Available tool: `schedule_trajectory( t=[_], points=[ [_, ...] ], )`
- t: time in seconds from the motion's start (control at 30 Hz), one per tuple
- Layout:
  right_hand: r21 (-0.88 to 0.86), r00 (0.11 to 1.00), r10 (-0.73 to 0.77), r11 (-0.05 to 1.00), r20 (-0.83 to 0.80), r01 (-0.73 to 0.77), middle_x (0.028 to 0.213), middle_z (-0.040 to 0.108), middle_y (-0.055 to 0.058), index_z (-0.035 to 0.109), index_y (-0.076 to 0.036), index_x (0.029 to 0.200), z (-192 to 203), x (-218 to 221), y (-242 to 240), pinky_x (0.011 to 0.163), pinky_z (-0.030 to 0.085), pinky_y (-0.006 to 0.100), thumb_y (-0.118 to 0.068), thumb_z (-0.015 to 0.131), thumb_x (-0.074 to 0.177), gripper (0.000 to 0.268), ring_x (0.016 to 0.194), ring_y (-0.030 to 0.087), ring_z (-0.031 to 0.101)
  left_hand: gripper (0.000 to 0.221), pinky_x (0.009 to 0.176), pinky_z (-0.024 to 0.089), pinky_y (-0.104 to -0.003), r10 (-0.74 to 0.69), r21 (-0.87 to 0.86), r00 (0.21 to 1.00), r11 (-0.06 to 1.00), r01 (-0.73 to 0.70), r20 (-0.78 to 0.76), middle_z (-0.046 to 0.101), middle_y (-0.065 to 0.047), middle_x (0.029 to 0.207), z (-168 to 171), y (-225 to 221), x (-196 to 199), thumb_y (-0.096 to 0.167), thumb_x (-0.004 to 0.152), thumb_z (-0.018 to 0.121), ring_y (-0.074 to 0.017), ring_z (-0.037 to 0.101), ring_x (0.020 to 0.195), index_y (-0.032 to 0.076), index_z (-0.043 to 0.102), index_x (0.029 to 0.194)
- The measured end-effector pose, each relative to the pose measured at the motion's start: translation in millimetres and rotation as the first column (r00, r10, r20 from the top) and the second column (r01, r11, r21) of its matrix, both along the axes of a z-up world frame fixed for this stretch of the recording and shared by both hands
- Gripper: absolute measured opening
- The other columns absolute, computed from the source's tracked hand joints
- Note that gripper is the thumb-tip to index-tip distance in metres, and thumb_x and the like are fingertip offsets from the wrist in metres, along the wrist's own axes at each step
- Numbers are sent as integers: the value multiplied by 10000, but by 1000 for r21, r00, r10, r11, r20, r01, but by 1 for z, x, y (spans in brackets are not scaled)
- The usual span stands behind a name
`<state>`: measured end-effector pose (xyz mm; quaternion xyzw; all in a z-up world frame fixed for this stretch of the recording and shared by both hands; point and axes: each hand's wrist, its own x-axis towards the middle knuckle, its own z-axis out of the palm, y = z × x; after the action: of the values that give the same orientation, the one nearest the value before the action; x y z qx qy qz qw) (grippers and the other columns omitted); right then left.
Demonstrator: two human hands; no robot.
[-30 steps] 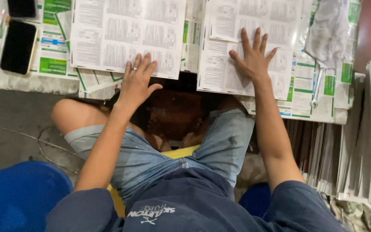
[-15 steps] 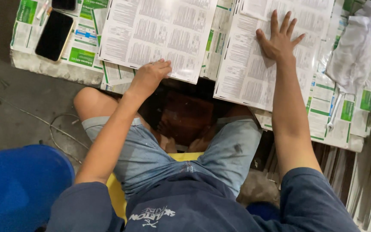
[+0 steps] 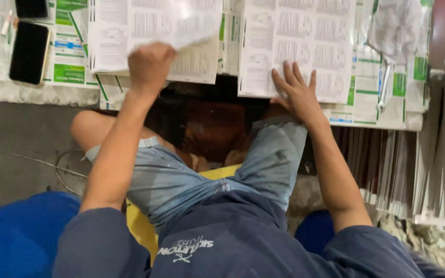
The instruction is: The person sorts and counts printed sheets of paper by flipping through them with both hands, then places them on a stack and adds sticky notes to the stack.
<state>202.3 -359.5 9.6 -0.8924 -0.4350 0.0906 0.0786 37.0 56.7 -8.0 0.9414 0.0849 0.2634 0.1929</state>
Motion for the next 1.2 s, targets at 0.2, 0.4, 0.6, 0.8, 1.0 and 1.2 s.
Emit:
schedule_trajectory(
  t=[0.2,0.4,0.6,0.8,1.0,1.2],
  points=[
    [122,987,77,988,142,-95,1513,593,97,647,-240,1431,11,8,-3,1170,232,675,-274,710,980,456,1443,292,489,158,642,560,-333,90,124,917,981,-149,389,781,-13,915,85,-2,1,160,1019,769,-162,762,771,111,741,871],
    [513,894,-243,858,377,17,996,805,12,790,-174,1016,71,4,8,1139,412,414,-85,775,1028,91,917,171,749,75,919,600,-471,128,70,984,988,-137,122,756,-144,1068,-8,-29,-9,57,1095,602,-327,735,930,42,671,1118],
    [420,743,-210,902,635,-104,1192,794,1,750,-203,1249,-10,11,8,1177,334,454,-157,722,1087,171,1148,185,736,157,1077,487,-577,27,100,995,994,-37,100,746,-154,1244,-42,-47,-19,3,1025,581,-379,673,1234,27,693,1132],
    [366,903,-160,930,400,2,1493,664,63,633,-166,1466,-52,-4,3,1244,255,549,-243,692,1079,399,1442,305,573,242,1091,473,-572,31,47,999,998,-33,40,707,-221,1222,-50,-21,19,86,1071,607,-402,662,1239,-47,676,1261],
    [220,940,-275,948,204,230,1692,292,180,403,-265,1635,-19,-24,0,1162,96,752,-541,659,988,748,1547,431,238,243,1096,448,-576,-31,12,999,999,31,21,721,-230,1213,-48,14,66,66,1048,608,-419,639,1235,-33,685,1257],
    [63,940,-318,948,126,312,1755,86,164,247,-343,1682,-13,-26,-10,1136,-13,832,-703,572,947,881,1604,446,46,136,1050,451,-572,-111,59,991,993,106,79,719,-171,1195,-46,44,108,61,1047,634,-410,661,1131,25,687,1166]
  ],
)
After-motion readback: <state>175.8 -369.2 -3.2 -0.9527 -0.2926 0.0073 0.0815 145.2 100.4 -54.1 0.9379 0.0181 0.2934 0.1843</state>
